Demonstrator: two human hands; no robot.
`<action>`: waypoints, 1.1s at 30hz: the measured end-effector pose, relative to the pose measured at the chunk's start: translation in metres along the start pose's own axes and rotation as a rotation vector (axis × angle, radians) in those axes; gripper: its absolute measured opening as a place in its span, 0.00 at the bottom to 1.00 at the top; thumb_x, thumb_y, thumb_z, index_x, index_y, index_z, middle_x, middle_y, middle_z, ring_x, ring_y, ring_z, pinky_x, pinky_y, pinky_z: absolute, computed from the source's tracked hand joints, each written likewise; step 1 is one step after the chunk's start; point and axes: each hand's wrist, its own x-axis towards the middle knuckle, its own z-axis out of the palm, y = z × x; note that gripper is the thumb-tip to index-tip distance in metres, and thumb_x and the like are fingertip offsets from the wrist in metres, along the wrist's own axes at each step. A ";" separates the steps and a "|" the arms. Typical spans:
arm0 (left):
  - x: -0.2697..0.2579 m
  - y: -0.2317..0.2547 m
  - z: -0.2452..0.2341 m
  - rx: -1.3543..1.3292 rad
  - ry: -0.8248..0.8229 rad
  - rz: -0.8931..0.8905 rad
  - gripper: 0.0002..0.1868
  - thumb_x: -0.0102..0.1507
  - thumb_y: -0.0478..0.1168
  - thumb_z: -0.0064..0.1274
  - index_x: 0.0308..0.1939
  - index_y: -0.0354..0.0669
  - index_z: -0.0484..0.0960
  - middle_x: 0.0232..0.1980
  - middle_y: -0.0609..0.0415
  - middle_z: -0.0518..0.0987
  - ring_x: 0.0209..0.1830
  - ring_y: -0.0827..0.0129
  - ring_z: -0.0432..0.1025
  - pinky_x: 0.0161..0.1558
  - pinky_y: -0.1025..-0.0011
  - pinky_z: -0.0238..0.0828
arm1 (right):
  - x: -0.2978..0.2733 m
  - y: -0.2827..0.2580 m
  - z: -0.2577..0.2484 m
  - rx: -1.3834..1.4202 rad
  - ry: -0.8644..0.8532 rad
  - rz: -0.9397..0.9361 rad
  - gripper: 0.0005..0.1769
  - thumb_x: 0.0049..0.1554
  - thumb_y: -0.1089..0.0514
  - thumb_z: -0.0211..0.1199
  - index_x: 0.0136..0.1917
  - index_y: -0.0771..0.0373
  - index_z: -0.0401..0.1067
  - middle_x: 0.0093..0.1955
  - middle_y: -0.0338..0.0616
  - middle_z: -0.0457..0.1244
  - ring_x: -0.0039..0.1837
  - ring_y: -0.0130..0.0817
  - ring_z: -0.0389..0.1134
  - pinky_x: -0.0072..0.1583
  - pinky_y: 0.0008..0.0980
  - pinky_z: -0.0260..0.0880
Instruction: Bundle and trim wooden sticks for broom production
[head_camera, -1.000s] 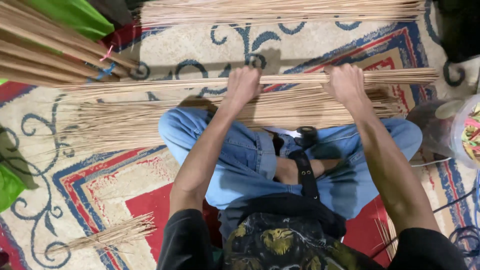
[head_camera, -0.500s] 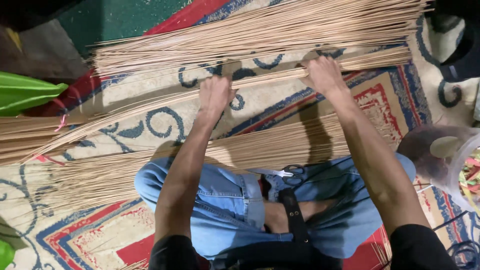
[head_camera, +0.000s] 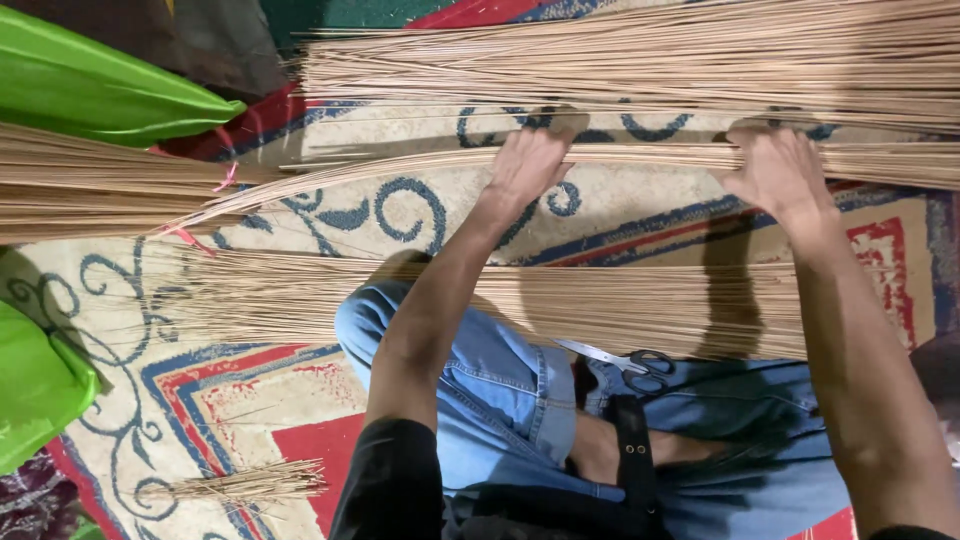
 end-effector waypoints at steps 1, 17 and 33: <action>0.001 -0.002 0.007 0.001 0.004 -0.003 0.38 0.67 0.39 0.58 0.79 0.51 0.56 0.15 0.67 0.65 0.11 0.75 0.63 0.16 0.70 0.67 | -0.003 -0.006 -0.009 -0.003 0.003 -0.003 0.33 0.67 0.44 0.64 0.25 0.60 0.64 0.19 0.36 0.52 0.23 0.30 0.52 0.39 0.35 0.70; 0.005 0.000 0.025 0.068 0.127 0.039 0.16 0.69 0.43 0.55 0.57 0.43 0.72 0.13 0.65 0.64 0.10 0.78 0.57 0.14 0.72 0.56 | -0.009 -0.019 -0.016 -0.107 0.109 0.027 0.24 0.59 0.56 0.70 0.66 0.65 0.71 0.24 0.41 0.65 0.29 0.41 0.71 0.64 0.55 0.70; -0.094 0.103 -0.045 -0.291 0.125 0.047 0.10 0.56 0.44 0.57 0.30 0.39 0.85 0.28 0.39 0.83 0.35 0.44 0.82 0.37 0.49 0.80 | -0.118 -0.090 -0.009 -0.038 0.141 -0.018 0.20 0.55 0.50 0.66 0.61 0.52 0.80 0.45 0.59 0.74 0.52 0.60 0.76 0.57 0.58 0.74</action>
